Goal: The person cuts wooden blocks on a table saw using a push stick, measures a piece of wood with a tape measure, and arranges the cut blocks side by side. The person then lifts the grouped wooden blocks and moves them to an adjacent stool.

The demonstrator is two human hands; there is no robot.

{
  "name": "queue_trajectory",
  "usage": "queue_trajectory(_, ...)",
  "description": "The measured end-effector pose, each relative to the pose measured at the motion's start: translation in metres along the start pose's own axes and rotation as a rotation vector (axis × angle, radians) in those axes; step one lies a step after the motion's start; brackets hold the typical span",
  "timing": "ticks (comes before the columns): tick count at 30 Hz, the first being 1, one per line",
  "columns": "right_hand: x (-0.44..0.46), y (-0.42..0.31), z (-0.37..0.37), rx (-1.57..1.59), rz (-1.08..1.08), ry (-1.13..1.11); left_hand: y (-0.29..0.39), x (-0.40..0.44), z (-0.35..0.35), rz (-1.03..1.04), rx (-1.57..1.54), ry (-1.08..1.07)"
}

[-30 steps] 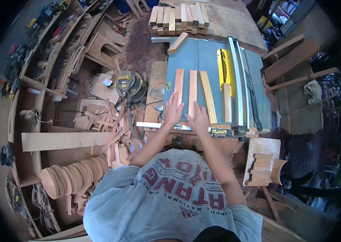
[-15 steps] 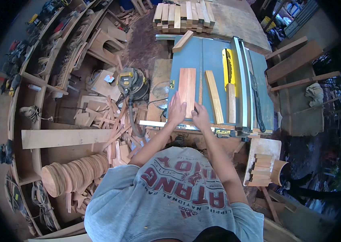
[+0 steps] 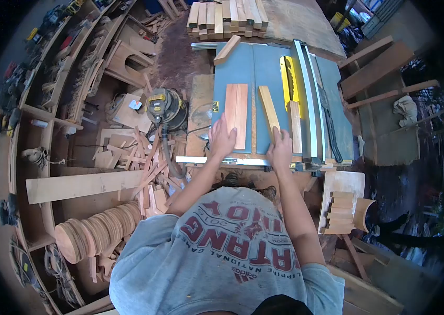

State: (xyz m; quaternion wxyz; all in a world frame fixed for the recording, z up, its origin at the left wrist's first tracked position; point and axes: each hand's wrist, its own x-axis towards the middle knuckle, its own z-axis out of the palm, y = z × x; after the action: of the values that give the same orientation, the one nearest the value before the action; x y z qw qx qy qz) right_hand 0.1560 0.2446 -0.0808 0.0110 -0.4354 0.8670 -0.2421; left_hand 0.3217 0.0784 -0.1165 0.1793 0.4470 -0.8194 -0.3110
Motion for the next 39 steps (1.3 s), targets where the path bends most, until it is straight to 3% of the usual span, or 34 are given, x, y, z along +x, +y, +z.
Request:
queue_trajectory(7,0.001,0.006,0.001,0.01,0.031,0.04,0.003,-0.002,-0.003,-0.012,-0.015,0.014)
queue_trajectory(9,0.006,0.018,0.008,0.319,0.144,0.068,0.004,-0.002,-0.005,-0.005,-0.019,0.018)
queue_trajectory(12,0.004,0.019,0.005,0.149,0.191,0.02,0.005,-0.003,-0.006,0.001,-0.027,0.024)
queue_trajectory(15,0.005,0.024,0.007,0.247,0.287,-0.03,0.006,-0.003,-0.006,0.0,-0.029,0.023)
queue_trajectory(23,0.005,0.035,0.015,0.253,0.273,-0.035,0.004,-0.003,-0.006,0.009,-0.042,0.028)
queue_trajectory(28,0.002,0.005,0.017,0.318,0.278,-0.086,0.005,-0.004,0.005,0.035,-0.003,0.028)
queue_trajectory(30,0.0,-0.015,0.036,0.375,0.166,-0.123,0.011,-0.004,0.017,0.044,-0.003,0.029)
queue_trajectory(33,-0.003,-0.031,0.042,0.373,0.215,-0.052,0.014,-0.006,0.018,0.049,-0.006,0.03)
queue_trajectory(39,0.008,0.013,0.051,0.536,0.144,-0.119,0.017,-0.005,0.013,0.071,-0.035,0.005)
